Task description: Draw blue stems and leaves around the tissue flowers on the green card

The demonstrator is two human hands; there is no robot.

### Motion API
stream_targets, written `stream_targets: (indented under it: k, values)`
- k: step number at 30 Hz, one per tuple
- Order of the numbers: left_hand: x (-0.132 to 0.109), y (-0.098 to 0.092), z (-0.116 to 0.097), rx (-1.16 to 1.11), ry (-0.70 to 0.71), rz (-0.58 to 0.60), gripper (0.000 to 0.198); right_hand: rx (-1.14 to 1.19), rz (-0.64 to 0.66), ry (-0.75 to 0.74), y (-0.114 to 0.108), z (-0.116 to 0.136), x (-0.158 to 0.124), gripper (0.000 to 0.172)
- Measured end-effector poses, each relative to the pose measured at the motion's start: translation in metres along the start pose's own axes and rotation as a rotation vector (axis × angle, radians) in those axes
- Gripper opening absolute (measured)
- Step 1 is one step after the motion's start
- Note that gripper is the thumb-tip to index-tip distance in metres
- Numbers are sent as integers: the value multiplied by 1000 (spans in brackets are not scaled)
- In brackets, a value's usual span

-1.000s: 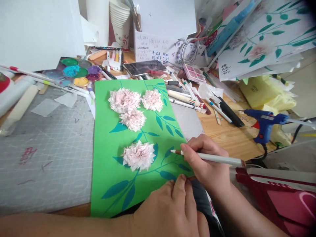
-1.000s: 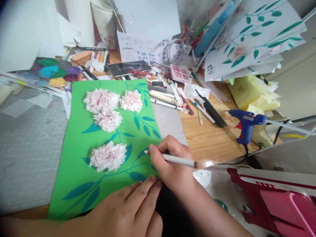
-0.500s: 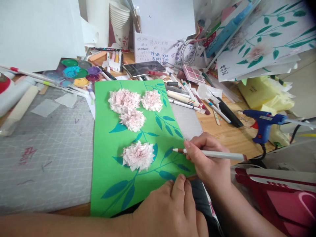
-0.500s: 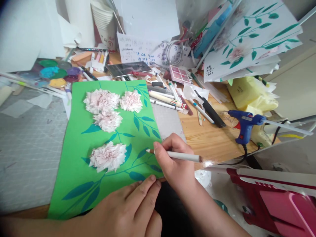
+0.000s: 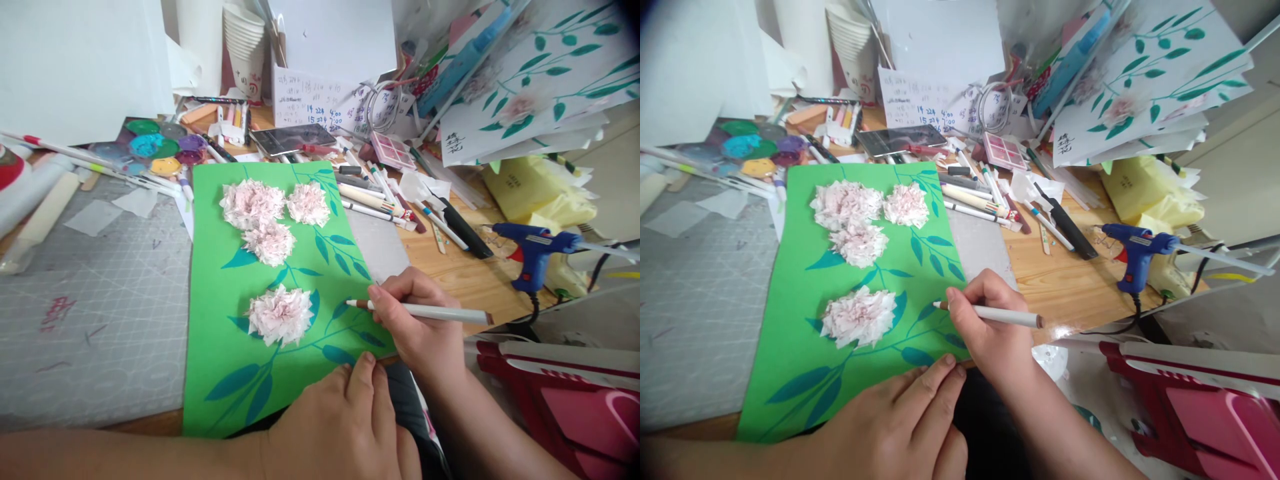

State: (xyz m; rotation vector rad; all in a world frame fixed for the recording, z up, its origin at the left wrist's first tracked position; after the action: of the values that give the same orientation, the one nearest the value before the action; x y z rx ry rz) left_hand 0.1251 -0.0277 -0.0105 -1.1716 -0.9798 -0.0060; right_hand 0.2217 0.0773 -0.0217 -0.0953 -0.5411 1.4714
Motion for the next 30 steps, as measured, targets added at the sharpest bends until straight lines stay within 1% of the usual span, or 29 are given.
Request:
stream_targets:
  k: [3,6,10,15,17,20,24,30]
  values:
    - [0,1,-1,-10,10,16,13,-49,-5,0,1,1,-1,25]
    - [1,1,0,-13,5,10,13,-19,-15,3,0,1,0,25]
    - [1,3,0,-17,17,28,13,59,22,2,0,0,-1,28]
    - [1,1,-1,-10,10,1,12,13,63,-25,1,0,-2,28]
    - [1,1,-1,-13,7,8,12,-7,57,-44,0,-1,-1,28]
    - [0,2,1,-7,3,4,13,40,36,-51,-2,-2,1,28]
    - [0,4,2,-1,1,10,13,80,98,-59,2,0,1,26]
    - [1,3,2,-1,-10,19,12,18,91,-53,4,0,-2,26]
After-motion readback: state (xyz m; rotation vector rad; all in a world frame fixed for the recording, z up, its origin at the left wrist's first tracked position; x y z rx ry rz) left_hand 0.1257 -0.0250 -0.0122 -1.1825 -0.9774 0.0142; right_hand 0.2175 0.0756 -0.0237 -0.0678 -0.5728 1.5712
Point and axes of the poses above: each hand's wrist, its own x-axis towards the middle knuckle, its own y-axis out of the palm, z = x × y, the point moved 5 cm from there along x, towards the middle knuckle, and after that the axes turned 8 degrees about -z, right-handed, at the moved point
